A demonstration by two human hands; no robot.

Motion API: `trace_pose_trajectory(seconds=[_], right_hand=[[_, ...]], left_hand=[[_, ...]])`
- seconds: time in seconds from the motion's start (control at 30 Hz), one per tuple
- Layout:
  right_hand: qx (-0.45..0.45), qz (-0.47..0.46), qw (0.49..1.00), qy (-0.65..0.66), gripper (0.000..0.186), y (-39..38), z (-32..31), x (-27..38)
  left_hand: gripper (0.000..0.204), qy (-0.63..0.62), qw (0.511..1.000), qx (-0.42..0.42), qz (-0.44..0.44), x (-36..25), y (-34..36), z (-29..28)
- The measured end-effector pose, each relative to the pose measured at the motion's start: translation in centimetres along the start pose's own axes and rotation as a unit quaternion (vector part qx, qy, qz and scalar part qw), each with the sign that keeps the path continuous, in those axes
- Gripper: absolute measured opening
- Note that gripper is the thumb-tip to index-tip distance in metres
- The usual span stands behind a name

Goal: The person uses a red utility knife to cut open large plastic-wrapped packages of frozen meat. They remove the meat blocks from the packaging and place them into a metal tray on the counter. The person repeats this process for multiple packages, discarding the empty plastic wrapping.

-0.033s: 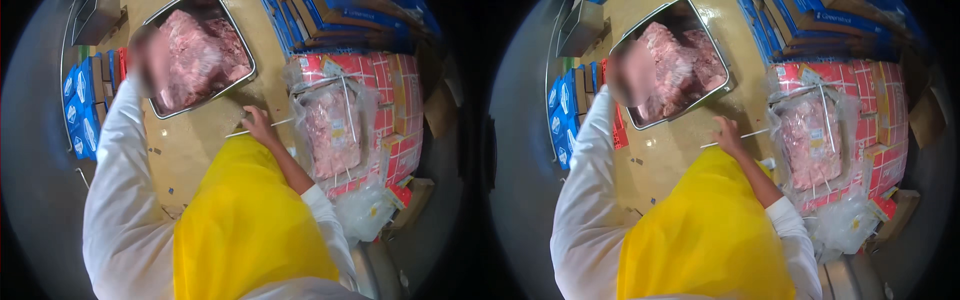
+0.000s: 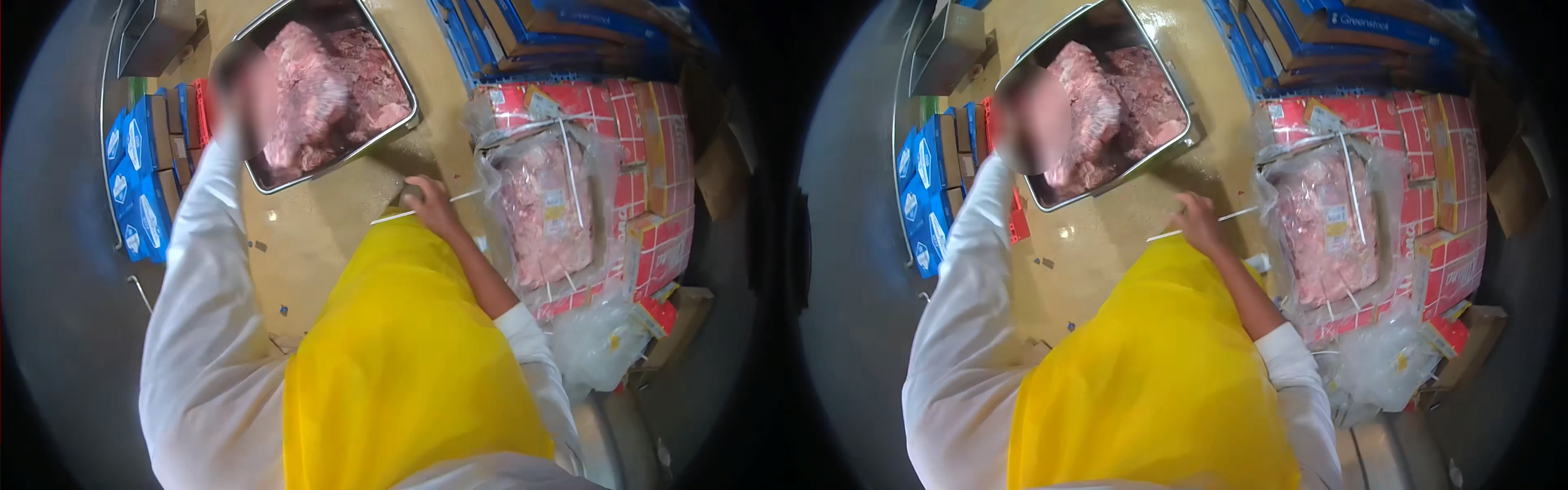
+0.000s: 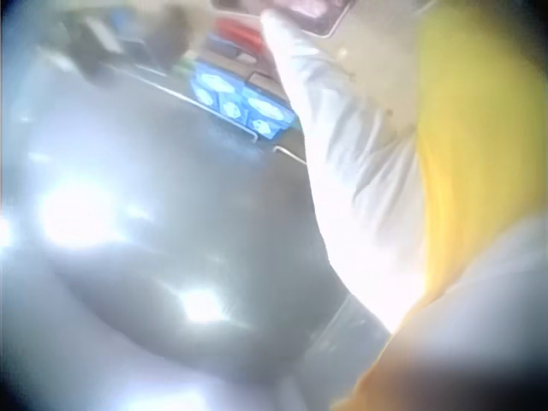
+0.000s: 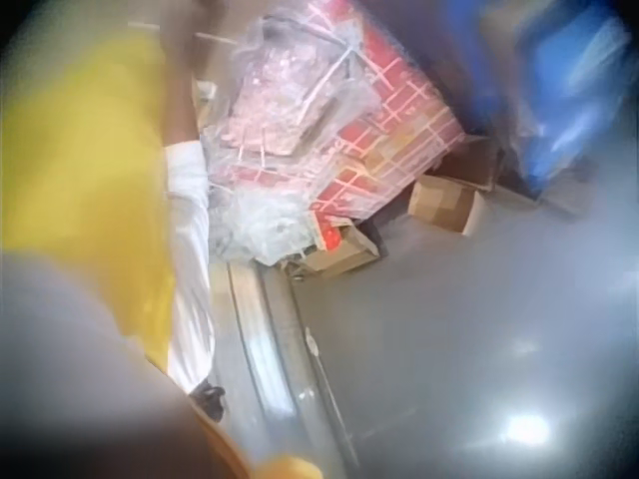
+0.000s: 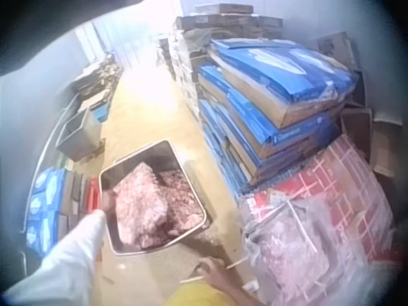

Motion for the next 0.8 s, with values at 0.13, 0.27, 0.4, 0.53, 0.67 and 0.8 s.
trace_pose_trajectory(seconds=[0.13,0.27,0.4,0.53,0.67,0.8], right_hand=[[-0.129,0.149,0.977,0.083,0.029,-7.2,-2.8,-8.3],[-0.365,0.270,0.891,0.011,0.021,-19.3,-4.1,-16.6],[-0.542,0.353,0.761,-0.056,0.014,-25.3,-4.8,-19.2],[-0.552,0.413,0.591,0.417,0.014,-25.1,0.2,-26.4],[-0.561,0.518,0.475,0.438,0.017,-26.7,-1.1,-29.3],[-0.572,0.471,0.625,0.246,0.017,-30.2,-0.8,-29.0]], left_hand=[[0.062,0.040,0.967,0.013,0.253,-6.9,-10.7,11.3],[0.035,-0.047,0.922,0.224,0.313,-10.5,-27.6,16.9],[0.020,0.002,0.850,0.403,0.340,-16.0,-38.7,20.7],[0.017,-0.006,0.727,0.485,0.486,-19.9,-44.2,26.4],[0.020,0.039,0.642,0.446,0.622,-24.3,-50.6,36.8],[0.019,0.082,0.565,0.402,0.716,-28.2,-56.0,48.4]])
Point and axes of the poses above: each hand's wrist, its own y-axis towards the middle knuckle, its own z-axis out of the palm, x = y × z, the point moved 5 cm from there along y, towards the middle knuckle, and after that the axes turned 6 degrees about -y, right-handed, at the moved point
